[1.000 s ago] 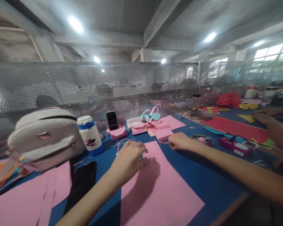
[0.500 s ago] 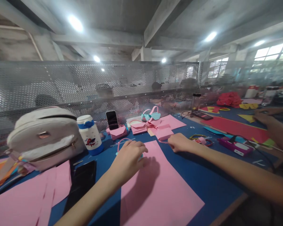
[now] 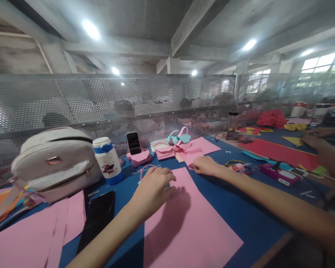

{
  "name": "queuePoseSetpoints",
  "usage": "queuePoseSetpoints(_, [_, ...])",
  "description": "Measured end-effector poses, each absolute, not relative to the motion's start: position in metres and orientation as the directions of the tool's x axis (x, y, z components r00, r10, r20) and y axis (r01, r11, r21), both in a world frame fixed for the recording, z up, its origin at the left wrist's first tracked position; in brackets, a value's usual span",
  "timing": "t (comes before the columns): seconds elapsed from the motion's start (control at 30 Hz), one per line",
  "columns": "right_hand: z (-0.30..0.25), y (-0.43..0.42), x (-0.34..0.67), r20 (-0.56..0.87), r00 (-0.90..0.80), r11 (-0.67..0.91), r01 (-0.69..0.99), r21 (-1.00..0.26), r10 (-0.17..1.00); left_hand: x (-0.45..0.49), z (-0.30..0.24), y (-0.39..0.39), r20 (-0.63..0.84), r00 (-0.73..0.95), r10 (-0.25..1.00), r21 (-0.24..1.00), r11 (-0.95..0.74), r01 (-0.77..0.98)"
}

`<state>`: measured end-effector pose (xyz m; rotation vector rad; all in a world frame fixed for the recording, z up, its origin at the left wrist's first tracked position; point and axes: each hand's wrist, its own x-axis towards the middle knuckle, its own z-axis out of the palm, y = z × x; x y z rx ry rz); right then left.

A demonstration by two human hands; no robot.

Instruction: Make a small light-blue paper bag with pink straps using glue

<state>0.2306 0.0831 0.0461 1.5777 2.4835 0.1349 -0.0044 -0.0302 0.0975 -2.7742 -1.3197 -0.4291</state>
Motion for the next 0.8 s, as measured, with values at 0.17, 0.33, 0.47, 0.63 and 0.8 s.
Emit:
queuePoseSetpoints(0.17, [0.044, 0.087, 0.227, -0.121, -0.390, 0.407, 0.890, 0.207, 0.913, -0.005, 0.097, -0.030, 0.261, 0.607, 0.751, 0.100, -0.646, 0.756])
queuePoseSetpoints(0.33, [0.040, 0.086, 0.223, -0.086, -0.404, 0.413, 0.879, 0.238, 0.911, -0.004, 0.096, -0.029, 0.258, 0.605, 0.753, 0.115, -0.646, 0.754])
queuePoseSetpoints(0.47, [0.039, 0.083, 0.216, -0.071, -0.437, 0.441, 0.862, 0.249, 0.896, -0.003, 0.096, -0.029, 0.256, 0.605, 0.754, 0.108, -0.644, 0.757])
queuePoseSetpoints(0.63, [0.043, 0.081, 0.213, -0.108, -0.461, 0.473, 0.842, 0.258, 0.881, 0.001, 0.096, -0.030, 0.252, 0.608, 0.753, 0.115, -0.647, 0.753])
queuePoseSetpoints(0.8, [0.044, 0.084, 0.219, -0.165, -0.466, 0.494, 0.829, 0.261, 0.869, -0.001, 0.096, -0.032, 0.267, 0.613, 0.744, 0.111, -0.656, 0.747])
